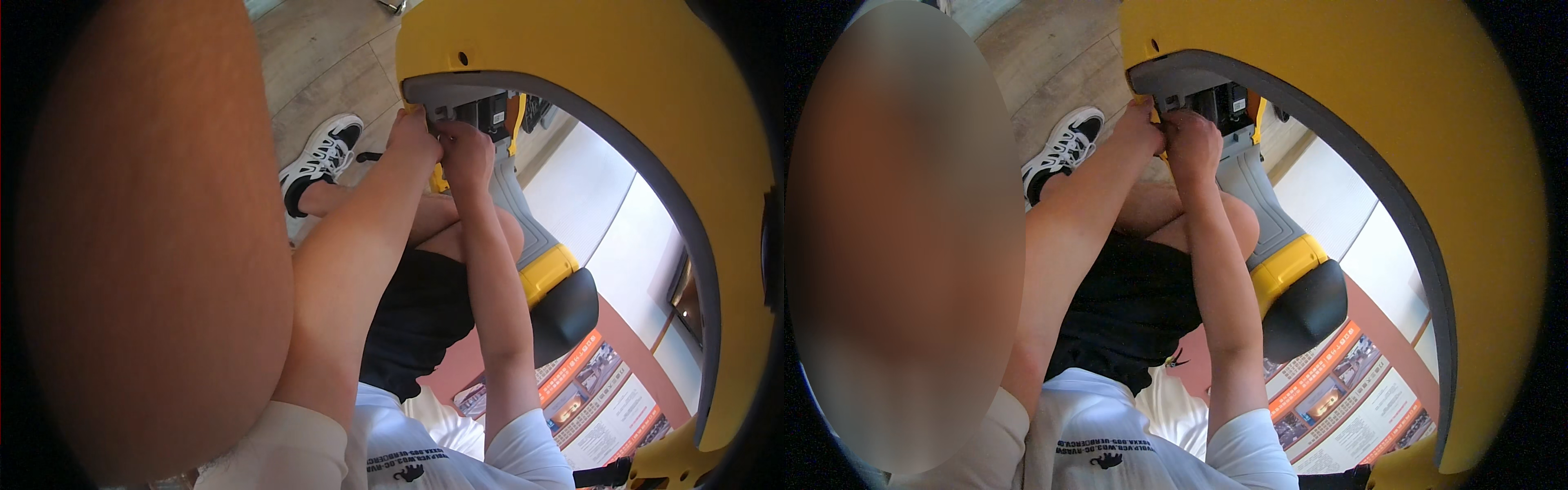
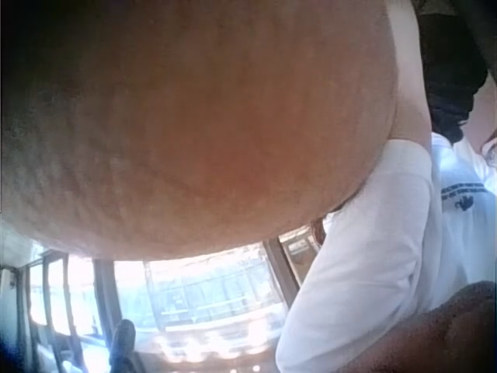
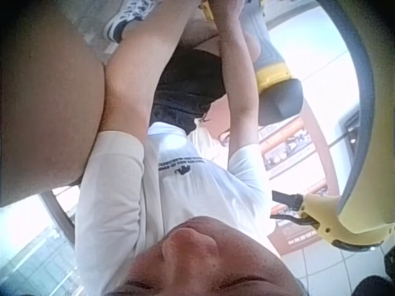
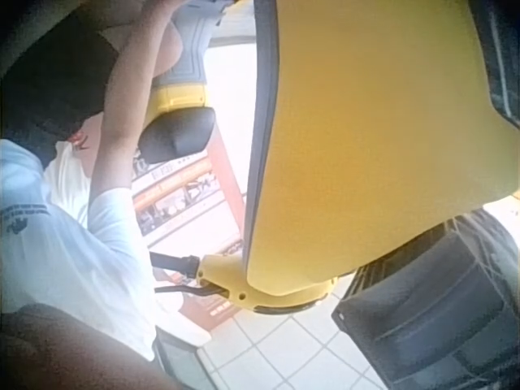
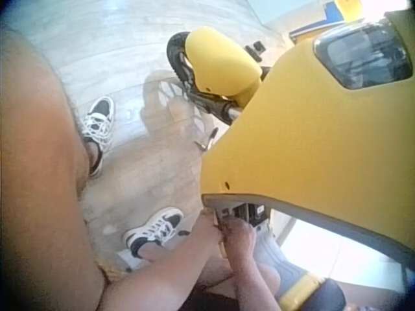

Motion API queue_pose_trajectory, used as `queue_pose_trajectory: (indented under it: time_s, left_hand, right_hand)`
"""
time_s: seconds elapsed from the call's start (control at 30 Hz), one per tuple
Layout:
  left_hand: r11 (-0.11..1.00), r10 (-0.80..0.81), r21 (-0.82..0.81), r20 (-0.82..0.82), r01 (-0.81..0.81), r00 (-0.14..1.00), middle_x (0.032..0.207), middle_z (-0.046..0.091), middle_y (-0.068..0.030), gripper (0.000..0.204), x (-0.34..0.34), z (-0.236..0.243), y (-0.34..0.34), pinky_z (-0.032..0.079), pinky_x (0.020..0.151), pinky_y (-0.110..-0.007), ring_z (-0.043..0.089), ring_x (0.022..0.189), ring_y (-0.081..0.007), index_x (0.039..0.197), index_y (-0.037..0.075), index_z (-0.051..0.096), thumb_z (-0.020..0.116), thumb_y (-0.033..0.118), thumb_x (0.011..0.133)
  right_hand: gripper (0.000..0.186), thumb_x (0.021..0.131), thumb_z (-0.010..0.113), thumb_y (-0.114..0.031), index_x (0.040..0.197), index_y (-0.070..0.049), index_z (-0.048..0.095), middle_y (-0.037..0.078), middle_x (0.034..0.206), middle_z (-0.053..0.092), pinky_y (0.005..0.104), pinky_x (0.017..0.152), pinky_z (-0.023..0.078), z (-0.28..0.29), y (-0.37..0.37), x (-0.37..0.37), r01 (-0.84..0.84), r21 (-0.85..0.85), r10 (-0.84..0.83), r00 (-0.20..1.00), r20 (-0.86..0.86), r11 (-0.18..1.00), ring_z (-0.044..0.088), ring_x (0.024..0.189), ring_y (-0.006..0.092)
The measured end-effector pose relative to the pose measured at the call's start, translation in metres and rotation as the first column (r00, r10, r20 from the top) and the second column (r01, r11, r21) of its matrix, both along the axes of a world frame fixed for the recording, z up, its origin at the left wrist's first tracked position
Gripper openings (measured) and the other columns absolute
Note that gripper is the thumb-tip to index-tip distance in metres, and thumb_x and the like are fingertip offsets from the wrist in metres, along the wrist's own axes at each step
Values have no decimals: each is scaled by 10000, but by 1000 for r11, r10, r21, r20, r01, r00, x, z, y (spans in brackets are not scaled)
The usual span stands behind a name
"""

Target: Repairing a yellow scooter by adjusting or connecting internal components near the footrest area.

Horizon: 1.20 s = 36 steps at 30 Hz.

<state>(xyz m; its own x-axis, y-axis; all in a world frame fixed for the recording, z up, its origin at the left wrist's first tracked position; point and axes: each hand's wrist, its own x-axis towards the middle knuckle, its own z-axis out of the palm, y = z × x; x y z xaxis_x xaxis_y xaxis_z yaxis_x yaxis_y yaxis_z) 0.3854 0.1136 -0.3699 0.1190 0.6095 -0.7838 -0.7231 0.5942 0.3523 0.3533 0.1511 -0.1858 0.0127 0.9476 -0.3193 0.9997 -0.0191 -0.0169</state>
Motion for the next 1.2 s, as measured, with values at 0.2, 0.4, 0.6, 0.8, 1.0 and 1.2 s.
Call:
queue_pose_trajectory:
  time_s: [0.2,0.4,0.6,0.8,1.0,1.2]
  left_hand:
    - [988,-152,21,35,151,988,1244,530,-132,566,-13,4,6,390,1039,-343,475,1231,-300,1359,58,428,619,220,851]
    - [848,420,-522,550,-95,722,1241,521,-118,199,-57,72,30,428,961,-384,510,1180,-293,1154,113,467,411,225,1000]
    - [860,-504,-41,-228,509,833,1088,590,-65,258,-58,57,14,476,760,-374,597,955,-249,1202,193,508,531,186,945]
    - [790,374,-611,410,-54,832,1044,611,-7,424,-68,84,17,360,554,-295,511,738,-132,1299,189,561,629,137,884]
    - [898,213,-400,22,-186,977,930,697,-74,297,-72,77,18,489,654,-372,649,755,-240,1145,112,678,663,163,853]
    - [847,-455,-118,-665,518,592,795,656,-261,238,-106,82,30,529,733,-421,657,824,-375,797,-20,715,712,216,761]
  right_hand:
    - [204,748,631,-125,914,-149,747,107,911,695,390,768,521,0,1,1,-30,15,29,999,29,999,660,847,320]
    - [165,768,636,-134,891,-129,746,90,915,699,378,758,523,2,-2,7,-85,23,83,995,57,996,665,851,297]
    - [150,761,633,-140,854,-122,749,75,894,704,370,730,530,-4,0,-1,-35,79,36,999,-12,996,671,810,290]
    - [186,740,637,-91,876,-109,761,117,814,707,320,662,531,-2,-1,17,180,78,-169,977,-130,980,683,713,245]
    - [206,799,604,-29,957,31,722,96,822,695,266,667,533,2,6,14,660,-300,-693,477,-541,688,640,705,142]
    - [186,839,520,6,933,36,678,117,883,664,289,762,533,1,1,35,712,-404,-713,192,-674,574,633,793,179]
